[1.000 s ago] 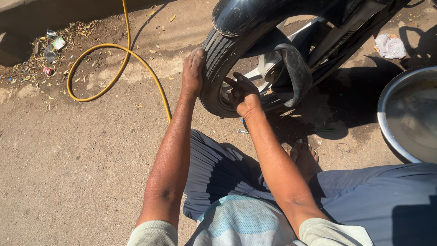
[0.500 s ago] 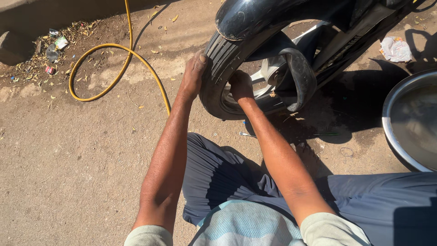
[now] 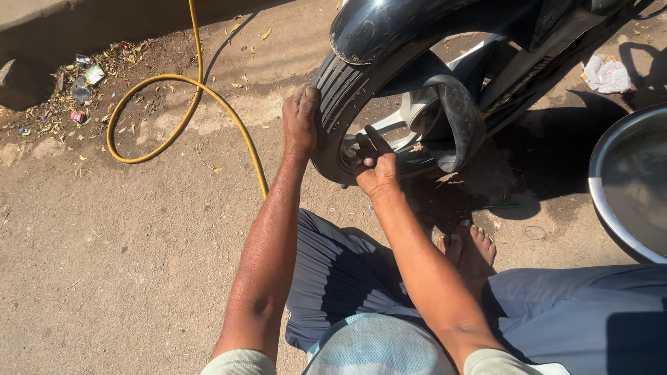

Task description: The person is repairing a motorcycle tire. They use a tire lever to pry the tire bead away from the rim and then use their hands to pull the tire off the rim.

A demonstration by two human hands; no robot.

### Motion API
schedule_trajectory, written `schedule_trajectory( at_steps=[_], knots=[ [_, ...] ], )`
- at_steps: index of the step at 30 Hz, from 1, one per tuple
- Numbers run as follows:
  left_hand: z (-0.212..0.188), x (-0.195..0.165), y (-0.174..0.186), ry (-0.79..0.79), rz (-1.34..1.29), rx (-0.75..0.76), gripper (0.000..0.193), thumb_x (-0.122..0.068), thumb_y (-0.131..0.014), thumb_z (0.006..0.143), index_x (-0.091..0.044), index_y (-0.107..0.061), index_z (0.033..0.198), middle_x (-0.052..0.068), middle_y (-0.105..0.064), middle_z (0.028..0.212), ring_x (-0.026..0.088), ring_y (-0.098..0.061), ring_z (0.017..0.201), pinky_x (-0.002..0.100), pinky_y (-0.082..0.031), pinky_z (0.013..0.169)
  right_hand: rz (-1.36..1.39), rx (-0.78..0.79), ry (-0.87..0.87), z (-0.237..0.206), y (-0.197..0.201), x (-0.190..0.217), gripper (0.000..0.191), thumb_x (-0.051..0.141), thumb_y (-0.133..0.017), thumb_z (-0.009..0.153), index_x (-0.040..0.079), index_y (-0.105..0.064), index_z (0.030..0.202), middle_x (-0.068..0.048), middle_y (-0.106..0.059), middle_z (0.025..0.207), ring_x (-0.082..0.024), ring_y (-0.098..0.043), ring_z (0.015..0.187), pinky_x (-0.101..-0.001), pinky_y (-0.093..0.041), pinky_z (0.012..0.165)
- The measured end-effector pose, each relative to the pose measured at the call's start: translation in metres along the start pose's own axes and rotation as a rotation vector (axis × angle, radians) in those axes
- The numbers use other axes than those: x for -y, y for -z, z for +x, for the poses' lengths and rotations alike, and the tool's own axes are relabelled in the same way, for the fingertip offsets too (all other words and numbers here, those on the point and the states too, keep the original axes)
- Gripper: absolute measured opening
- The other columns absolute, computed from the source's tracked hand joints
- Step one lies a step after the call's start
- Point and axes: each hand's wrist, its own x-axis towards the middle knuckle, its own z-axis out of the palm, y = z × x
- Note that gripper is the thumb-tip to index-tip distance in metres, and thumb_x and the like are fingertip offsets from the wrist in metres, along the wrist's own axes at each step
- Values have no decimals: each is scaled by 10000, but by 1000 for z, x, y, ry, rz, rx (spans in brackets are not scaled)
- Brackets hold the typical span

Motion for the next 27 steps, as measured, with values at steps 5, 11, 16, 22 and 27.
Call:
schedule_trajectory(
  at_steps=[5,11,16,22,27],
  knots=[
    [6,-2,0,-81,17,-32,713,-650,-430,1048,25,-609,905,91,-549,775,201,-507,764,399,-423,730,-72,120,-70,4,12,5,234,195,-676,887,126,-655,1109,-106,-717,1154,-164,-610,690,-303,-499,682],
    [5,-5,2,-55,-13,-7,697,-657,-429,1023,6,-525,832,74,-475,724,181,-427,727,378,-386,682,-61,120,14,0,4,10,251,150,-693,850,147,-648,1097,-107,-715,1205,-129,-575,652,-299,-509,690],
    [6,-5,2,-70,-38,-18,697,-654,-439,1039,7,-508,827,70,-463,742,186,-419,754,377,-385,708,-154,-77,61,-3,-1,7,307,159,-748,902,123,-695,1202,-72,-661,1086,-50,-455,559,-249,-427,610],
    [5,-2,2,-34,-39,3,715,-687,-422,1018,-3,-549,848,56,-499,756,168,-448,758,367,-403,705,-58,10,-12,5,9,4,203,123,-739,949,130,-675,1142,-24,-700,943,-78,-502,590,-277,-464,628],
    [4,-1,3,12,-122,23,711,-683,-442,1004,-1,-601,882,55,-553,779,159,-507,764,359,-452,724,-59,83,-59,6,16,4,286,154,-671,918,133,-657,1203,-73,-728,1073,-121,-570,640,-295,-519,675]
  ],
)
